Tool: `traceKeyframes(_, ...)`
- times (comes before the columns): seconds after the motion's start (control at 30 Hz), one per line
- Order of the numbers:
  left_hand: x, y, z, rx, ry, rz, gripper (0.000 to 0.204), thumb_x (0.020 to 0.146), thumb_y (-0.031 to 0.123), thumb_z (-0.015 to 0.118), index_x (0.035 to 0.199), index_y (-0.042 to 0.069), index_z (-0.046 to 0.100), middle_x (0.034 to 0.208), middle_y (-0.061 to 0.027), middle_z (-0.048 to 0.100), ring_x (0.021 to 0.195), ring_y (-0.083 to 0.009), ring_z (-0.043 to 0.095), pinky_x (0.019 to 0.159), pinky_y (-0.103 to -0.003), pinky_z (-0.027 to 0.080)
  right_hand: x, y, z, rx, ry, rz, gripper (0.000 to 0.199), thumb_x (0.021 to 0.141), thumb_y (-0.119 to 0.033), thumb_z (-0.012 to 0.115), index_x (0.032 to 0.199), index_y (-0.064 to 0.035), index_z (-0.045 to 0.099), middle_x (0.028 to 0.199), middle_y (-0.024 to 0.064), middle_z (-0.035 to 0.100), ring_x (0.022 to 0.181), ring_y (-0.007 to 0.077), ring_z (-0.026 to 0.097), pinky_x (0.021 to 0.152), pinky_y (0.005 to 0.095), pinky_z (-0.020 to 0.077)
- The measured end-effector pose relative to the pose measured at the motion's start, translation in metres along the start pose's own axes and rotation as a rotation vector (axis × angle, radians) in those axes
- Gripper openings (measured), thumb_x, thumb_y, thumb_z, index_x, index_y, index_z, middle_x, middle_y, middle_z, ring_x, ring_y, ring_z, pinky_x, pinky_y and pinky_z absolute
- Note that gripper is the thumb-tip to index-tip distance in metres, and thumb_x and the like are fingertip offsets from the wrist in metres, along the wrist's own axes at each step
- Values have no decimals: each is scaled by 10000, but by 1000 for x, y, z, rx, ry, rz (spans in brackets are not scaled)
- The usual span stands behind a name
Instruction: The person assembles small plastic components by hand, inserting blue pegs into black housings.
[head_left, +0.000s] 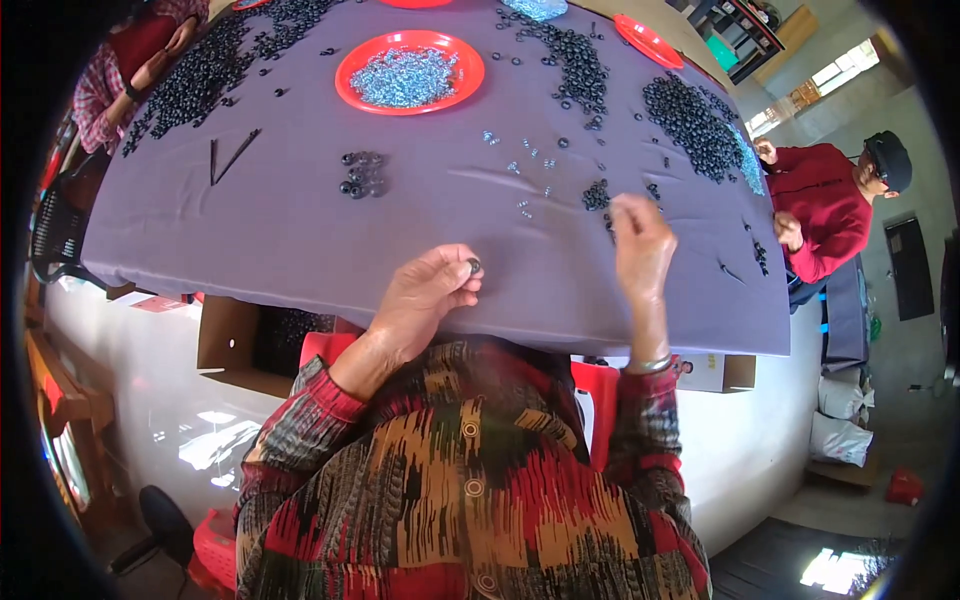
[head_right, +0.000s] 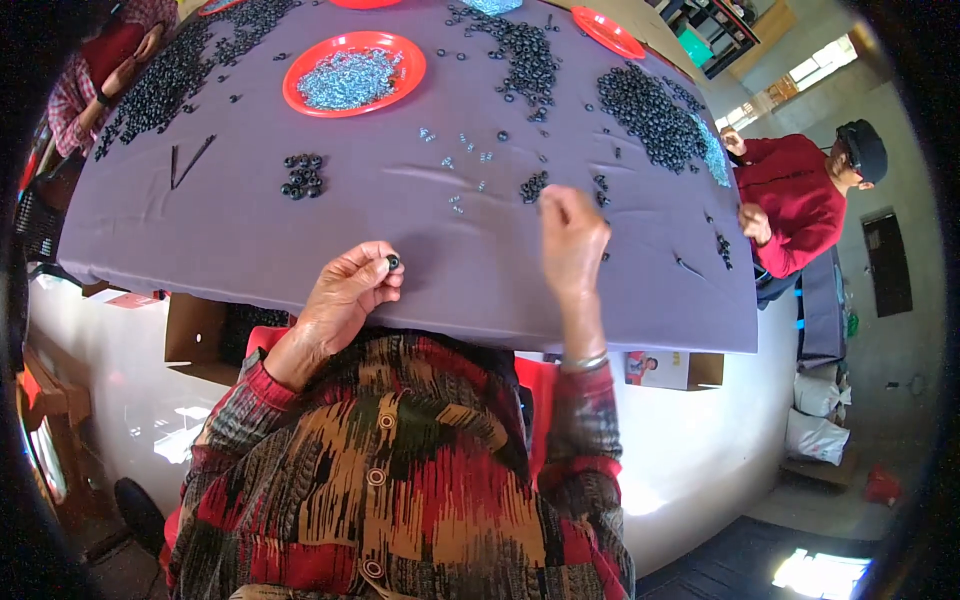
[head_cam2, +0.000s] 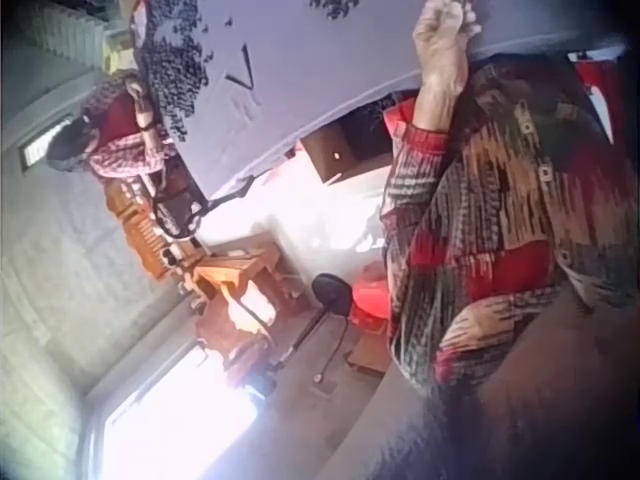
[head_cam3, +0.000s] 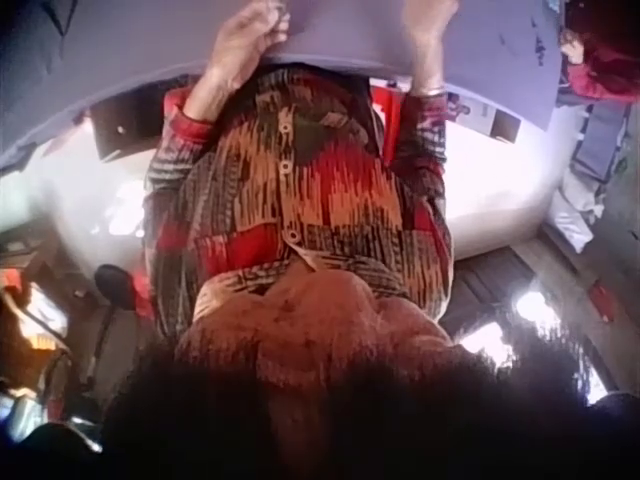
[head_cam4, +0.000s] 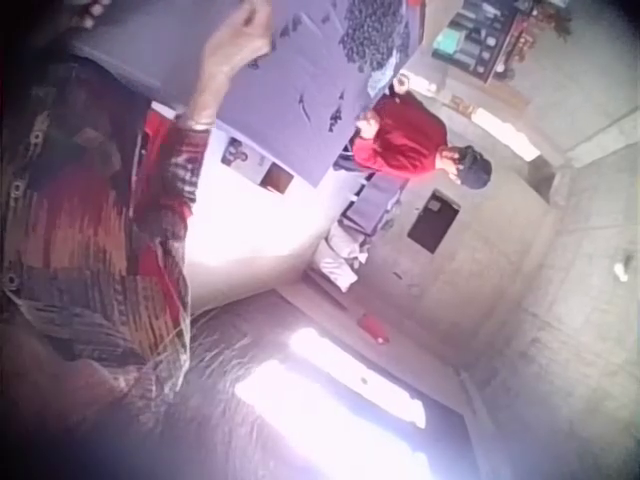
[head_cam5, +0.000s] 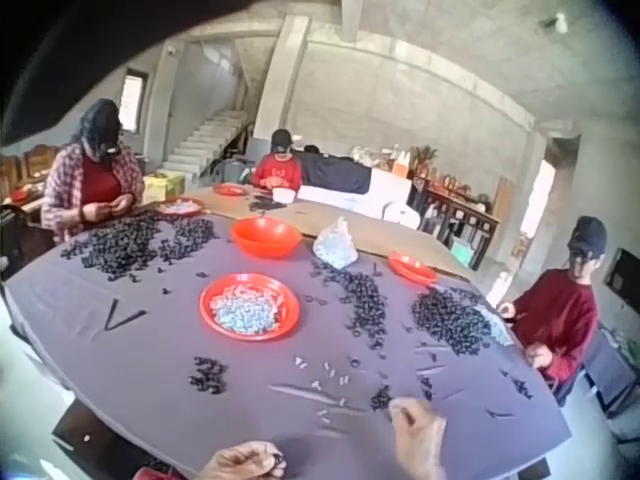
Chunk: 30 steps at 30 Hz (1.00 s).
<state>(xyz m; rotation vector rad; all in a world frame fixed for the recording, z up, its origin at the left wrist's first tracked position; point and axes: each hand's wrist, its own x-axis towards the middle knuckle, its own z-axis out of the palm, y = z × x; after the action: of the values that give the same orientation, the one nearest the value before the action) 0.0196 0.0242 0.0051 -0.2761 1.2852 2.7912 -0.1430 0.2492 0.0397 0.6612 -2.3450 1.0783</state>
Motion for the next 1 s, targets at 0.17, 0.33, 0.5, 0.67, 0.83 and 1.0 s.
traceKeyframes(0.17, 1, 0, -1, -39, -17, 10, 143, 939, 125, 541, 1048, 36, 570, 923, -16, 581, 858, -101, 557, 786, -262, 477, 63, 51, 7, -123, -109, -172, 108, 838, -75, 597, 921, -31, 652, 806, 123, 643, 683, 247, 612, 669, 342, 492)
traceKeyframes(0.33, 2, 0, -2, -51, -34, 14, 143, 937, 115, 542, 1052, 34, 568, 922, -14, 584, 849, -97, 564, 780, -258, 494, 83, 71, 38, -528, -375, -392, 68, 814, -72, 561, 822, -26, 612, 895, 139, 637, 787, 366, 616, 746, 459, 492)
traceKeyframes(0.5, 5, -3, -1, -55, -18, 19, 130, 932, 117, 552, 1038, 49, 583, 932, -17, 599, 848, -100, 577, 769, -262, 507, 85, 76, 57, -743, -441, -330, 44, 782, -51, 552, 758, -35, 585, 905, 137, 637, 785, 378, 615, 734, 456, 500)
traceKeyframes(0.67, 19, -4, 2, -85, -31, 6, 117, 939, 108, 536, 1029, 53, 587, 933, -18, 609, 846, -101, 584, 767, -267, 519, 91, 73, 48, -292, -408, -119, 43, 734, -35, 581, 775, -30, 590, 678, 95, 625, 623, 218, 607, 594, 352, 472)
traceKeyframes(0.83, 22, -4, 0, -117, -33, 15, 128, 934, 113, 548, 1035, 47, 589, 942, -23, 609, 852, -107, 586, 760, -267, 518, 26, -40, 29, 629, -520, 287, 82, 789, 29, 625, 844, -28, 603, 782, -37, 593, 761, 35, 545, 658, 205, 444)
traceKeyframes(1.0, 18, -9, -1, -145, -64, 53, 170, 926, 131, 564, 1067, 40, 594, 972, -36, 618, 865, -115, 595, 756, -265, 516, -35, -71, 45, 700, -520, 78, 141, 801, 89, 630, 910, 1, 612, 832, 6, 594, 783, 76, 553, 729, 219, 460)
